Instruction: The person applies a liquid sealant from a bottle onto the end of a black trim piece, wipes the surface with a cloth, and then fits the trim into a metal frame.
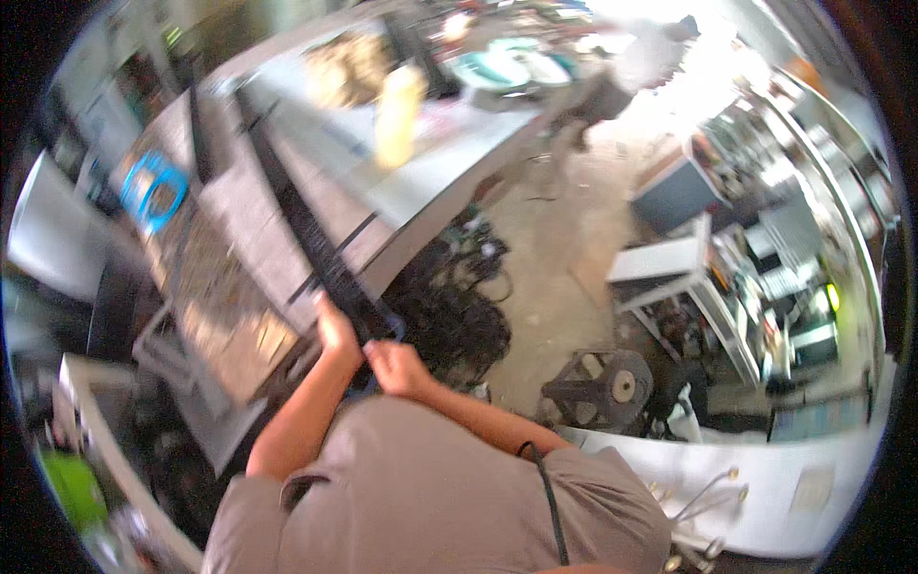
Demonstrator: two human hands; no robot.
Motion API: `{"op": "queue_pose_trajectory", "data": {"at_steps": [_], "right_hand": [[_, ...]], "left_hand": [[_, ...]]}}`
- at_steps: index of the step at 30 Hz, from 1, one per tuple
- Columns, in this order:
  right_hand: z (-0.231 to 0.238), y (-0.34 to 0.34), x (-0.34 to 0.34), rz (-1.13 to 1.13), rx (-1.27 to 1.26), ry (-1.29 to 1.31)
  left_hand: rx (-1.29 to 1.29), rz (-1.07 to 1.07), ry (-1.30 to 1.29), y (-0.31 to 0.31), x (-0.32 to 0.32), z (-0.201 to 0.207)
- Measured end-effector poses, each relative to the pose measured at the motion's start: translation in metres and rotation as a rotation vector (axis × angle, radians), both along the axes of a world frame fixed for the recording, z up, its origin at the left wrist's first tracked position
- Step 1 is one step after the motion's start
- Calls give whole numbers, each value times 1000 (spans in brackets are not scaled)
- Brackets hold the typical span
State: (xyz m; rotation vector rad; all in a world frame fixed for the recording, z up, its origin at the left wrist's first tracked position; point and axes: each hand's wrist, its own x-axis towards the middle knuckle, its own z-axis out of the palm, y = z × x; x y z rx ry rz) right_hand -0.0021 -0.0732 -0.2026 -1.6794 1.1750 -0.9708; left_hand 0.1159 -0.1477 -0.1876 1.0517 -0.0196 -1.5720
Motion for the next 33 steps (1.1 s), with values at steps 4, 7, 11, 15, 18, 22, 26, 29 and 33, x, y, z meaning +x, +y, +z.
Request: {"op": "queue_pose_trajectory", "data": {"at_steps": [4,7,11,15,18,22,26,29,33], "right_hand": [[23,-6,-4,53,241,10],[31,-2,-17,60,334,-23],[25,1,-17,112,152,-109],[33,0,-6,78,10,-37],[25,0,-4,91,-7,0],[20,2,2,21,-67,30],[14,1,7,-42,-10,-42],[20,0,6,-33,43,-13],[44,-2,-2,141,227,-60]], "left_hand": [[-19,-43,49,-2,8,-8],[-89,-97,78,-3,5,2],[-23,-109,85,-1,2,19],[-28,-91,94,-1,9,15],[-85,-128,81,-1,12,9],[2,-82,30,5,3,24],[-7,-78,-2,-2,1,13],[-8,-95,-12,-4,8,7],[-23,-101,22,2,15,15]]}}
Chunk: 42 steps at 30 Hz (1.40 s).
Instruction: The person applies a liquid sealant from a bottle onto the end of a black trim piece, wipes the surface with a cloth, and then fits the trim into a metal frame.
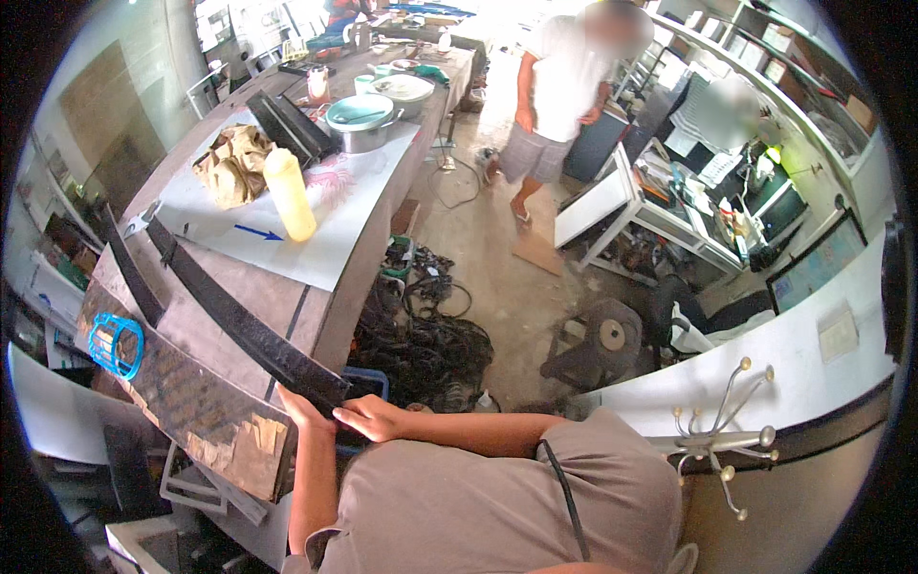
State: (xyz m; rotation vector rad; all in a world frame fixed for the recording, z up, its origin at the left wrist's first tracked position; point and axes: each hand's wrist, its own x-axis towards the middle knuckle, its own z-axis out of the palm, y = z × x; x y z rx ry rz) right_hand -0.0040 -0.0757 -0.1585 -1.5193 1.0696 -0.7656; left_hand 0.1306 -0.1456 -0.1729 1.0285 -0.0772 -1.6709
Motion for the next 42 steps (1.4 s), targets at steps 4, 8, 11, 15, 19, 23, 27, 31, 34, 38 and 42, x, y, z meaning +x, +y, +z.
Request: {"op": "queue_pose_trajectory", "data": {"at_steps": [4,8,11,15,19,23,27,31,34,38,42], "right_hand": [[-11,2,-11,61,-52,-1],[-1,3,-3,-6,-76,-5],[-7,1,1,-43,-162,30],[-13,3,3,-107,-286,22],[-13,1,4,-105,-257,54],[-18,0,2,-108,-226,47],[-22,-2,2,-111,-227,48],[-25,-7,2,-109,-257,48],[-18,-8,3,-107,-223,44],[-26,-12,1,-92,-233,35],[-22,-13,2,-94,-266,7]], "left_hand": [[86,-17,-7,5,0,5],[20,-32,98,0,1,14],[19,-13,60,-2,1,12],[61,-4,36,-5,-3,9],[-7,-11,31,-10,-1,-10],[31,-6,53,-6,-6,-2],[46,-7,44,-4,-10,12],[84,-19,43,-7,-8,11],[34,-40,62,-12,0,-11],[46,-8,106,-15,-4,-9],[72,-4,59,-14,-5,0]]}}
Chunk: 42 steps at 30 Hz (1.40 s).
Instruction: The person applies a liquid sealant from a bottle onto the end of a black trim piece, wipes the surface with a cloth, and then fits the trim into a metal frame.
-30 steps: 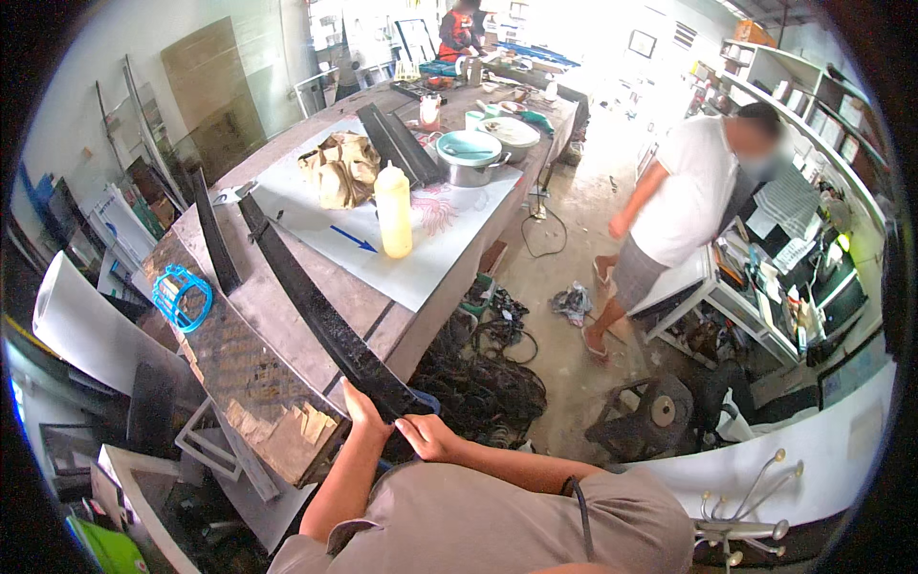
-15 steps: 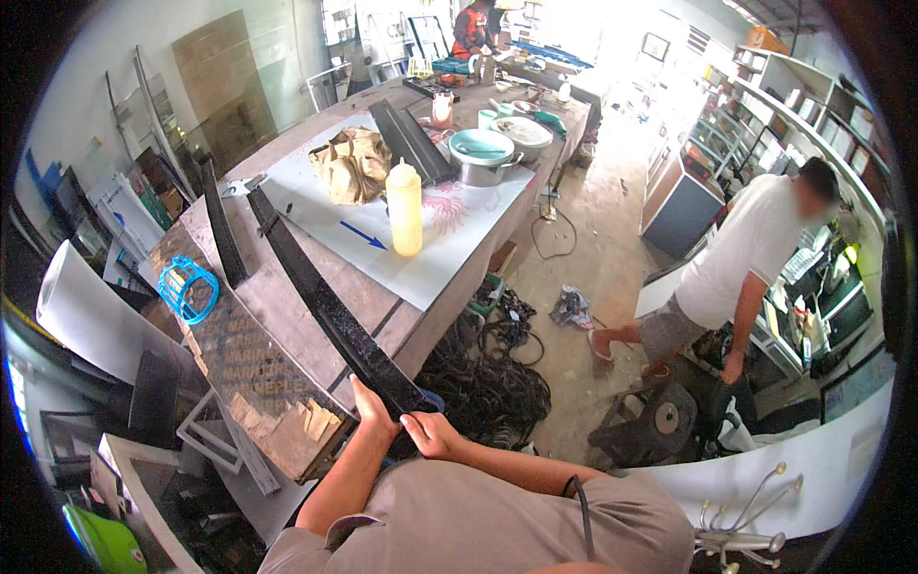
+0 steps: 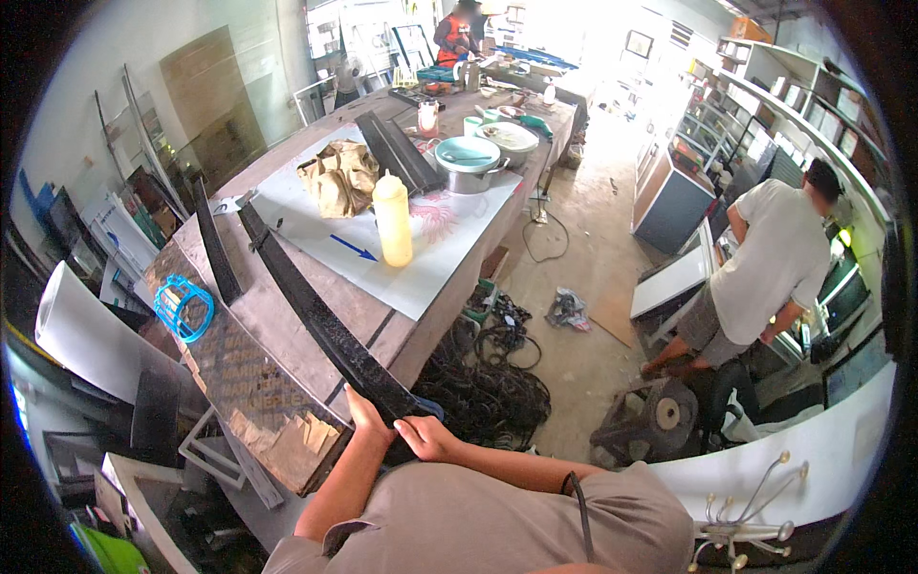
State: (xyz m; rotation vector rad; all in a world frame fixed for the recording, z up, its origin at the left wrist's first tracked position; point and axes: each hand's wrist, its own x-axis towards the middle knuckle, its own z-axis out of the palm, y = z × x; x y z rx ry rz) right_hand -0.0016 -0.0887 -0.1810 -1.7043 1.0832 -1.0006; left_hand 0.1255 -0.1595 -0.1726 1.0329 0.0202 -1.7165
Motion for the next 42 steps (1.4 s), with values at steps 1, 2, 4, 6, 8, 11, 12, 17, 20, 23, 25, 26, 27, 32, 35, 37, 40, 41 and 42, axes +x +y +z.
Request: {"op": "queue_pose_trajectory", "data": {"at_steps": [1,2,4,6,8,11,12,17,20,23,25,26,27,32,35,37,40,41,42], "right_hand": [[-1,0,-1,-5,1,0],[-3,0,-1,-4,8,9],[-1,-2,0,-3,3,16],[5,-3,0,16,109,-1],[16,-4,-4,41,195,-8],[20,0,-12,69,223,-91],[21,2,-15,90,204,-73],[4,-1,-14,111,156,36],[0,0,-12,46,54,61],[-4,1,-11,1,47,70],[-5,0,-9,-32,-49,64],[-7,1,-7,-36,-54,67],[-5,-1,-7,-40,-65,72],[-9,-5,0,-50,-84,81],[-10,-8,4,-46,-76,90],[-10,-9,2,-51,-61,88],[-8,-12,2,-56,-14,134],[-7,-14,2,-30,24,84],[-3,-13,3,-1,66,33]], "left_hand": [[17,0,-13,1,-2,7],[33,0,-25,1,-4,10],[-9,3,-13,-2,-1,0],[-51,-1,1,-3,1,-4],[-58,29,-40,-5,0,-4],[13,7,-76,-9,-1,-13],[38,4,-128,-6,-2,-6],[-98,23,-70,-9,2,-4],[-105,-20,-74,-14,7,-17],[-80,-28,-79,-9,-4,4],[-31,-4,-112,-8,-7,15],[-14,-10,-138,-7,-7,15],[-4,-15,-162,-8,-6,15],[-28,-30,-186,-7,-3,10],[-75,-3,-178,-11,5,-14],[-99,-24,-118,-10,1,-11],[-89,-22,-105,-14,2,-8],[-91,-23,-102,-15,3,-10],[-104,-17,-80,-15,7,-13]]}}
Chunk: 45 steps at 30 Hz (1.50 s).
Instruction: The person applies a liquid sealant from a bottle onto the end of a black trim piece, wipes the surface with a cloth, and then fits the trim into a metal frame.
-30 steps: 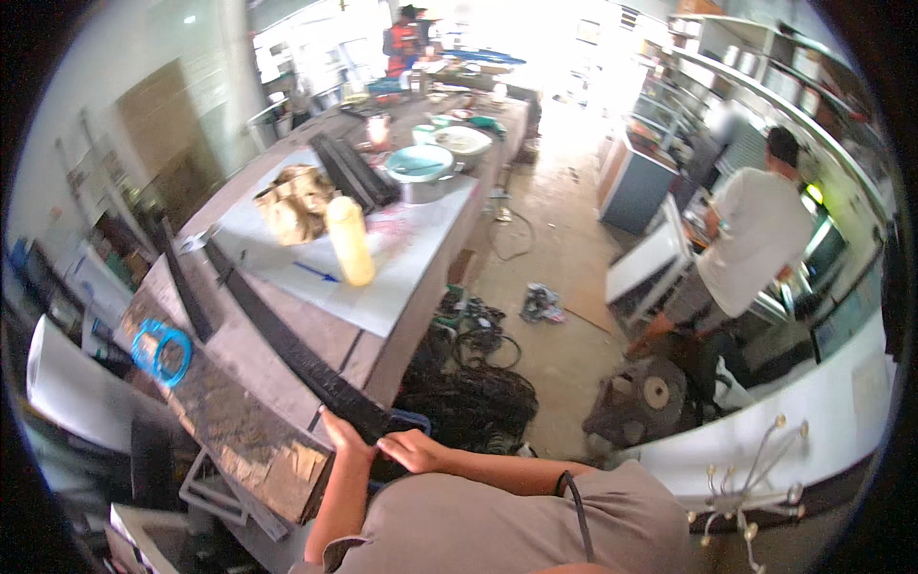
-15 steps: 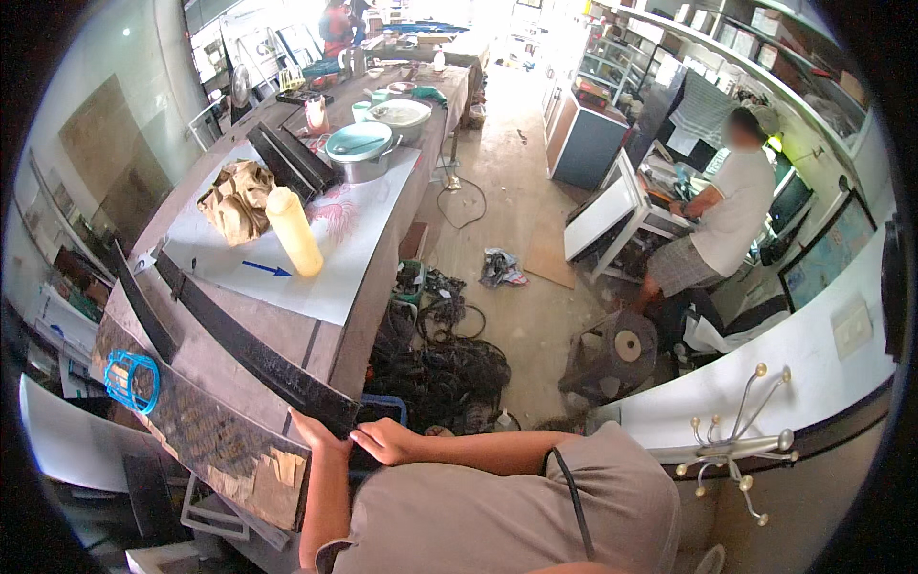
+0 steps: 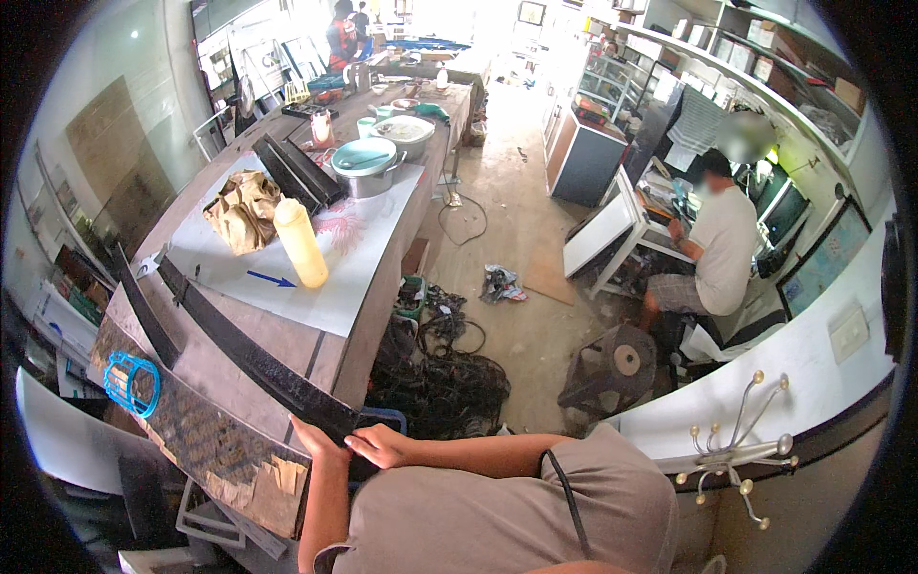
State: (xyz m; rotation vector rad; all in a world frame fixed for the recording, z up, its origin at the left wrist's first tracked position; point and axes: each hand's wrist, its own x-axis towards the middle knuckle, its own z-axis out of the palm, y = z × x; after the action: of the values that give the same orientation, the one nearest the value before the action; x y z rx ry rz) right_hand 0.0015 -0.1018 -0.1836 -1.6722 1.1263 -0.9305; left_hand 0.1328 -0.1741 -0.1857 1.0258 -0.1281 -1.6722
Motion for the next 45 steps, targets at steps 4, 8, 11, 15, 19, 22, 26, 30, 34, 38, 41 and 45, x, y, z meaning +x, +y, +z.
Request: {"op": "queue_pose_trajectory", "data": {"at_steps": [4,8,11,15,19,22,26,30,34,38,41,45], "right_hand": [[16,0,-14,115,124,-87],[16,2,-16,143,74,-52],[10,2,-13,82,8,-2],[8,0,-8,59,-33,26],[6,0,-6,44,-64,67],[-3,-3,-4,25,-78,74],[-7,-4,-2,22,-110,36],[-6,-6,-1,26,-94,58],[0,-8,-2,35,-46,34],[4,-10,-11,141,94,-82],[4,-6,-18,191,124,-76],[7,-6,-19,223,91,-76]], "left_hand": [[-14,8,9,-2,3,0],[-75,-8,62,-1,4,-3],[-35,7,38,0,-3,7],[85,25,-87,2,-8,25],[29,36,-88,2,-10,22],[-13,34,-66,-3,-7,11],[51,34,-93,-2,-9,12],[68,8,-61,-3,-2,0],[22,26,-24,-6,-4,4],[-21,65,0,-6,-2,6],[-24,55,1,-3,-2,10],[-59,41,57,-1,-4,19]]}}
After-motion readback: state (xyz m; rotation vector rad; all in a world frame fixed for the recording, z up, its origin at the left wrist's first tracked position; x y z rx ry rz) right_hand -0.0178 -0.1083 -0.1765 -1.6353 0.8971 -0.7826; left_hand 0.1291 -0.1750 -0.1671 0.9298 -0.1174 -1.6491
